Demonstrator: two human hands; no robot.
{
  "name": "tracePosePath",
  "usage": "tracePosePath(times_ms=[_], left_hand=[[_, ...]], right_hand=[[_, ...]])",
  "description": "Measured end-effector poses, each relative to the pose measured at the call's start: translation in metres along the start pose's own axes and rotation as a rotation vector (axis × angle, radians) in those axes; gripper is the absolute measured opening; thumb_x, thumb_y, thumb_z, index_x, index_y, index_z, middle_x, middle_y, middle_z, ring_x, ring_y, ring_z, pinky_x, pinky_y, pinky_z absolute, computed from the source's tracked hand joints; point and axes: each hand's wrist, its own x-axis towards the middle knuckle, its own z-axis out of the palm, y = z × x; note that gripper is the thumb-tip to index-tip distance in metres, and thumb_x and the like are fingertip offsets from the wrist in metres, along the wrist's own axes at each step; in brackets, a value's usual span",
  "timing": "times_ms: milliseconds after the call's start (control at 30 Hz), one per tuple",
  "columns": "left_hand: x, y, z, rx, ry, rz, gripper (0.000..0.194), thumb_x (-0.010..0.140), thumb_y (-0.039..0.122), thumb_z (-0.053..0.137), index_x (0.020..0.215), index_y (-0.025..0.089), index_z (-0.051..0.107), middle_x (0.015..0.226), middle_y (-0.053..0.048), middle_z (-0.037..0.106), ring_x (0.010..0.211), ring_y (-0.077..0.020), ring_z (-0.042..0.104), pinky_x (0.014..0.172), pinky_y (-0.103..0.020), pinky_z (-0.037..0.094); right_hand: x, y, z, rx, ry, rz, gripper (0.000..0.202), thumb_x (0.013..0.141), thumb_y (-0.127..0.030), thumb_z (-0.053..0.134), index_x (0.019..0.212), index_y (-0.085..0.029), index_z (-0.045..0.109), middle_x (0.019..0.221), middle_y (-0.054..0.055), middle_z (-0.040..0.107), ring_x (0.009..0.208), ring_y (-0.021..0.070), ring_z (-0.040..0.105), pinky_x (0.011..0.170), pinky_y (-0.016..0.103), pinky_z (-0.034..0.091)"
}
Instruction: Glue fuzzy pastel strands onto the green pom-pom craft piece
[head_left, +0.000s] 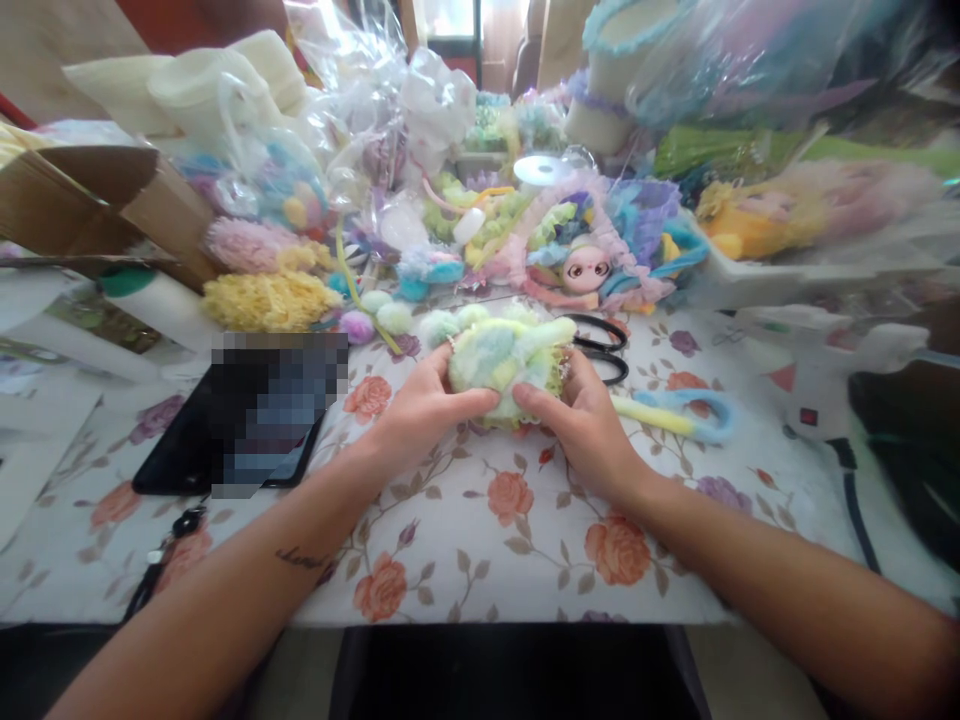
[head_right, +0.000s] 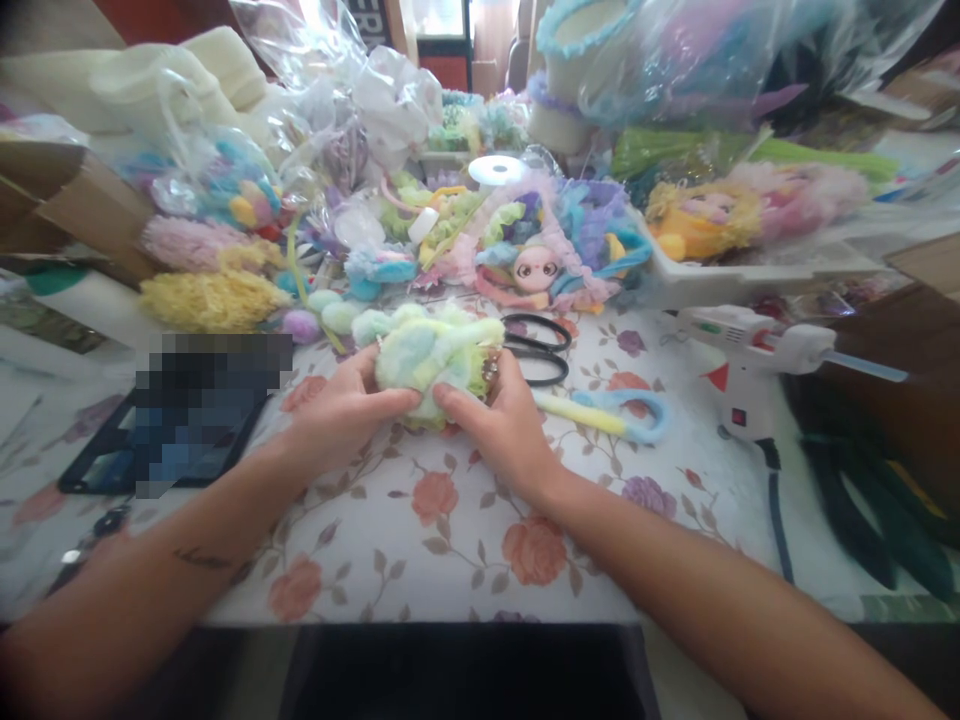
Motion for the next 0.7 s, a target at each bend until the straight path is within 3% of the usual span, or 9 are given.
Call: tracePosePath(times_ms=[167, 300, 500, 700], left_hand=[[-0.0008, 0.0048, 0.0023, 0.037, 0.036, -0.010, 0.056, 0.066, 0.032, 0.094, 0.115, 0.018, 0.071, 0.112, -0.011, 0.081, 0.094, -0.0279, 0.077, 0.076, -0.035, 0.061], [0.0006, 0.0023, 0.0019, -0.019, 0.007, 0.001, 0.057, 0.067, 0.033, 0.095, 0.117, 0.018, 0.071, 0.116, -0.011, 0.080, 0.099, -0.0290, 0.077, 0.081, -0.037, 0.061], [0.0042, 0.0047, 0.0027, -0.224, -0.127, -0.020, 0.039, 0.089, 0.053, 0.078, 0.111, 0.021, 0.075, 0.110, -0.006, 0.081, 0.114, -0.0294, 0.075, 0.087, -0.035, 0.062], [0.0013, 0.0086, 0.0056, -0.236, -0.165, -0.030, 0.037, 0.091, 0.049, 0.079, 0.117, 0.022, 0.073, 0.111, -0.005, 0.081, 0.110, -0.0278, 0.076, 0.088, -0.035, 0.062]], right_hand=[[0.0000, -0.0003, -0.0003, -0.022, -0.001, 0.009, 0.043, 0.085, -0.042, 0.083, 0.116, -0.028, 0.057, 0.107, 0.005, 0.072, 0.088, 0.0248, 0.071, 0.064, 0.037, 0.062], [0.0011, 0.0003, -0.0006, -0.008, 0.007, 0.008, 0.045, 0.084, -0.043, 0.083, 0.117, -0.027, 0.057, 0.113, 0.006, 0.073, 0.091, 0.0251, 0.072, 0.064, 0.036, 0.062], [0.0038, 0.0013, -0.0004, 0.067, 0.023, 0.007, 0.049, 0.080, -0.042, 0.087, 0.117, -0.026, 0.059, 0.112, 0.005, 0.073, 0.088, 0.0230, 0.072, 0.058, 0.032, 0.062], [0.0025, 0.0003, 0.0001, 0.027, 0.013, 0.023, 0.048, 0.083, -0.044, 0.084, 0.119, -0.027, 0.058, 0.108, 0.005, 0.074, 0.086, 0.0238, 0.071, 0.060, 0.035, 0.064]])
